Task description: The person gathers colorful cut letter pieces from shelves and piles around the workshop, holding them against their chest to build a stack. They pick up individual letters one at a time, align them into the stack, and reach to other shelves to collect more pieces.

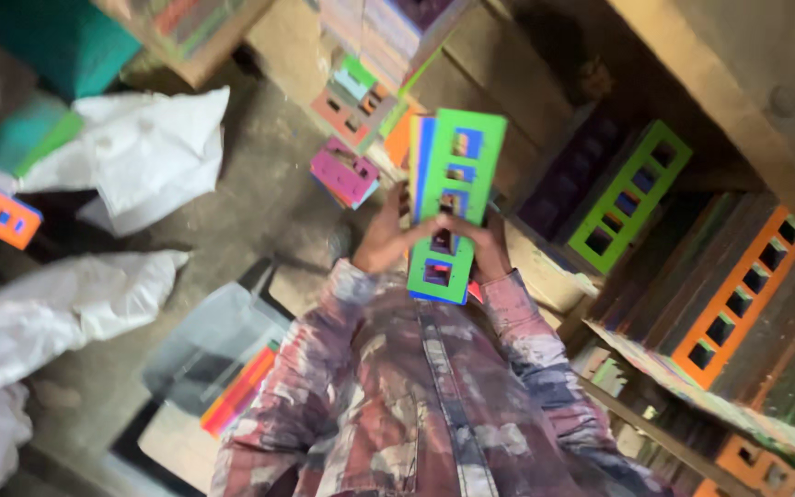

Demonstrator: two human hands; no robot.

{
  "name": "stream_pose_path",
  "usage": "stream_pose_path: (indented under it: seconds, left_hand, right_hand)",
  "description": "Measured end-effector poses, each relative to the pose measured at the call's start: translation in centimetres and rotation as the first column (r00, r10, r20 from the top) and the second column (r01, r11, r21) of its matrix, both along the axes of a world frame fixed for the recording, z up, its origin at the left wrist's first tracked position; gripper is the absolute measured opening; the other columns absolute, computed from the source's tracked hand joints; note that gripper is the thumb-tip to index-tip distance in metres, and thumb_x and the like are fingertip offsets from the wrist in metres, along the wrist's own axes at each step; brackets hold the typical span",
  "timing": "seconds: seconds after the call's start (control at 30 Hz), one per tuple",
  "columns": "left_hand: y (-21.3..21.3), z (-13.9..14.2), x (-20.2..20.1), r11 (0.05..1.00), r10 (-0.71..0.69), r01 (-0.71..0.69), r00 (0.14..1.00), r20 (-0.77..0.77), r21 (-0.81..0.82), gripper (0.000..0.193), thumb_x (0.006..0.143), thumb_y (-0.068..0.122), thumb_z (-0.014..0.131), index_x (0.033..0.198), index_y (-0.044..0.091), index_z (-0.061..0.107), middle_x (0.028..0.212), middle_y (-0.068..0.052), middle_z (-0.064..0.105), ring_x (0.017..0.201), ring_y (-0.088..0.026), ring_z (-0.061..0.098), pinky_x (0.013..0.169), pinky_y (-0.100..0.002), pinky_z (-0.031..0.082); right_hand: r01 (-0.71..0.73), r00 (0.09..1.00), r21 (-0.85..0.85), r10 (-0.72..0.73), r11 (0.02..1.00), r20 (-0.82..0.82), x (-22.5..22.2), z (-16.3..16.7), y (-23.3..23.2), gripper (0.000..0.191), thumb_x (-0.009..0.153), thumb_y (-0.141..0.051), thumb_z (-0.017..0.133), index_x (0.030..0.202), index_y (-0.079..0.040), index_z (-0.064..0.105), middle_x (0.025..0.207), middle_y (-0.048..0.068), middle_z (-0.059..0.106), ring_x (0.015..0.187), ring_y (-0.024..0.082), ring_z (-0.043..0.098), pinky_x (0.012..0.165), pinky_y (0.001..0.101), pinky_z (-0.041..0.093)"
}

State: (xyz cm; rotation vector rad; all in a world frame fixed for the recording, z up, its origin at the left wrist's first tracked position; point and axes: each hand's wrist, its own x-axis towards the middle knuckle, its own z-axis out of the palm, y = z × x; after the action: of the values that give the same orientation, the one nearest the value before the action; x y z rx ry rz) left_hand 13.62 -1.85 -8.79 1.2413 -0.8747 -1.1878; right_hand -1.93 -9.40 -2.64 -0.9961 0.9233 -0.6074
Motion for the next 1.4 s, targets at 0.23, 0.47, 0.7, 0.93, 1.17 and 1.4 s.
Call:
stream_pose_path:
  seconds: [0.23,0.47,0.7,0.93,1.17,1.4]
  left_hand:
    - [6.3,-0.8,-4.8,0.910,0.325,-0.415,0.713,-0.621,0.000,0.096,0.085,0.039,0.084,0.159,-0.006,0.043,0.128,-0.018,0.059,0.109,-0.030,0.057,0.091,-0.040,0.046]
    - [15.5,-3.7,-10.1,0.825,0.261,-0.564,0.421,-0.869,-0.026,0.102,0.076,0.048,0.088,0.152,-0.001,0.042,0.141,-0.019,0.059,0.126,-0.034,0.063,0.110,-0.048,0.053]
    - [17.5,-4.9,-10.6,0.789,0.223,-0.608,0.416,-0.882,-0.087,0.109,0.072,0.055,0.088,0.154,-0.001,0.043,0.144,-0.022,0.058,0.128,-0.036,0.062,0.112,-0.049,0.052]
    - [17.5,-3.5,-7.2,0.767,0.229,-0.630,0.443,-0.867,-0.119,0.110,0.074,0.061,0.084,0.153,-0.002,0.042,0.145,-0.021,0.059,0.128,-0.034,0.063,0.113,-0.047,0.053]
    - [18.5,-2.4,-4.6,0.794,0.239,-0.602,0.441,-0.865,-0.087,0.108,0.076,0.061,0.084,0.153,-0.003,0.043,0.139,-0.023,0.061,0.120,-0.034,0.067,0.103,-0.048,0.058]
    - [19.5,-3.0,-4.4,0.807,0.249,-0.590,0.385,-0.889,-0.030,0.110,0.074,0.062,0.085,0.153,-0.003,0.042,0.137,-0.023,0.061,0.118,-0.035,0.068,0.102,-0.049,0.059]
  right_hand:
    - [-0.658,0.685,-0.567,0.081,0.495,-0.724,0.6,10.4,5.6,0.076,0.088,-0.042,0.074,0.139,0.008,0.047,0.113,0.030,0.068,0.099,0.042,0.070,0.081,0.0480,0.055]
    - [-0.759,0.641,-0.621,0.396,0.198,-0.657,-3.9,9.4,7.9,0.045,0.108,-0.024,0.054,0.149,-0.005,0.052,0.141,0.019,0.065,0.126,0.035,0.065,0.110,0.0476,0.044]
    - [-0.713,0.658,-0.632,0.603,0.304,-0.451,-3.8,8.7,8.8,0.051,0.104,-0.018,0.064,0.148,0.002,0.049,0.149,0.020,0.054,0.141,0.034,0.052,0.117,0.0413,0.041]
    - [-0.628,0.732,-0.679,0.584,0.381,-0.349,-0.5,10.4,9.7,0.041,0.107,-0.014,0.060,0.146,-0.002,0.054,0.143,0.016,0.055,0.130,0.030,0.057,0.110,0.0348,0.046]
    - [-0.634,0.749,-0.675,0.517,0.377,-0.415,2.0,11.8,10.1,0.030,0.104,-0.013,0.064,0.134,-0.011,0.069,0.140,0.014,0.055,0.112,0.023,0.065,0.103,0.0347,0.050]
    - [-0.637,0.742,-0.654,0.557,0.409,-0.374,2.6,11.5,10.1,0.061,0.089,-0.019,0.086,0.144,-0.008,0.061,0.143,0.013,0.049,0.113,0.020,0.067,0.103,0.0333,0.054]
